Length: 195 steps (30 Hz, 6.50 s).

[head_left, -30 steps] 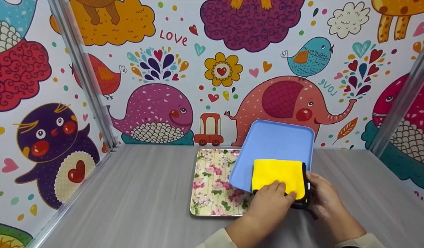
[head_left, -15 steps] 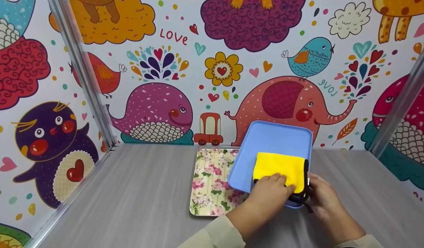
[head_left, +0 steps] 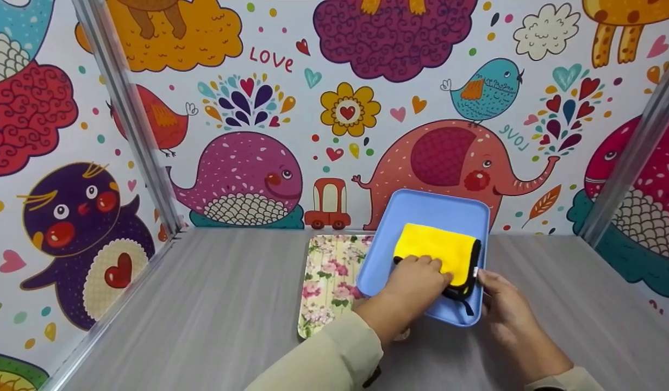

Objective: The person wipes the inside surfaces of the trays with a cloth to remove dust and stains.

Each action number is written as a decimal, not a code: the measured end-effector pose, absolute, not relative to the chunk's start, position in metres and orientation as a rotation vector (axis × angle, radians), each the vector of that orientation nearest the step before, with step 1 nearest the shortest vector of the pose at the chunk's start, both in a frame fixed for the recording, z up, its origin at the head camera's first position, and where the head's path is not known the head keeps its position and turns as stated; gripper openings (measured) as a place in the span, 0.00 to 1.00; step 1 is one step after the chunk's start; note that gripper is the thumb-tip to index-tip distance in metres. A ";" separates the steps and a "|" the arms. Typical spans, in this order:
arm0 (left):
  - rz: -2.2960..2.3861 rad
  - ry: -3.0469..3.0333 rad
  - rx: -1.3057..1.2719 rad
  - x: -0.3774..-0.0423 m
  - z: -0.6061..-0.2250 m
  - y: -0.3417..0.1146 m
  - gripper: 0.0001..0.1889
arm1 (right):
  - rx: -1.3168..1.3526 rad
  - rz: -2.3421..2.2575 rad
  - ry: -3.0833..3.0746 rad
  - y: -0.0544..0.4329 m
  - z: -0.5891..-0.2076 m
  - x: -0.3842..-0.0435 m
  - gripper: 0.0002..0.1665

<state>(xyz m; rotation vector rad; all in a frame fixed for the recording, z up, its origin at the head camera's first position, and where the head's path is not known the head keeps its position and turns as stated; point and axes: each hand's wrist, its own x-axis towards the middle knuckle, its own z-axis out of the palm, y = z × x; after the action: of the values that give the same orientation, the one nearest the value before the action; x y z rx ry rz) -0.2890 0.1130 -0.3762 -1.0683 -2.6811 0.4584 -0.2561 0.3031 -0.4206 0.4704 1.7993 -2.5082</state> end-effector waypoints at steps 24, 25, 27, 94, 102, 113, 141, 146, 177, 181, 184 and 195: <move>0.566 -2.753 -0.928 -0.339 -0.359 0.082 0.23 | 0.398 -2.504 1.909 0.296 -0.421 -0.258 0.19; 0.564 -2.765 -0.924 -0.341 -0.358 0.082 0.23 | 0.394 -2.505 1.904 0.296 -0.421 -0.258 0.19; 0.566 -2.784 -0.915 -0.344 -0.356 0.080 0.23 | 0.394 -2.510 1.895 0.295 -0.421 -0.258 0.19; -0.689 -2.972 -0.695 -0.332 -0.358 0.114 0.21 | 0.380 -2.395 2.002 0.276 -0.421 -0.255 0.14; -0.257 -2.904 -0.901 -0.336 -0.361 0.111 0.22 | 0.390 -2.459 1.982 0.276 -0.426 -0.256 0.16; 0.069 -2.831 -0.855 -0.348 -0.367 0.099 0.19 | 0.447 -2.414 2.014 0.281 -0.426 -0.255 0.12; -0.057 -2.976 -0.616 -0.360 -0.377 0.074 0.22 | 0.436 -2.467 1.987 0.280 -0.430 -0.255 0.10; -0.289 -3.017 -0.579 -0.358 -0.379 0.072 0.21 | 0.443 -2.479 1.973 0.280 -0.429 -0.255 0.11; -0.796 -2.887 -0.592 -0.326 -0.390 0.099 0.23 | 0.459 -2.457 2.017 0.281 -0.431 -0.257 0.13; -0.775 -2.886 -0.603 -0.320 -0.389 0.107 0.23 | 0.472 -2.449 2.007 0.281 -0.430 -0.258 0.13; -0.766 -2.889 -0.620 -0.315 -0.388 0.110 0.23 | 0.459 -2.466 2.002 0.281 -0.430 -0.258 0.15; -0.547 -2.874 -0.706 -0.309 -0.389 0.117 0.25 | 0.423 -2.491 2.005 0.279 -0.429 -0.256 0.18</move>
<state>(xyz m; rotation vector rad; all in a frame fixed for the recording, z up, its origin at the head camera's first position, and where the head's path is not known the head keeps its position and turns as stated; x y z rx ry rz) -0.3094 0.1174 -0.3889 -0.7057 -2.8742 -0.5473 -0.2561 0.2789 -0.4290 0.4234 2.0051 -2.4910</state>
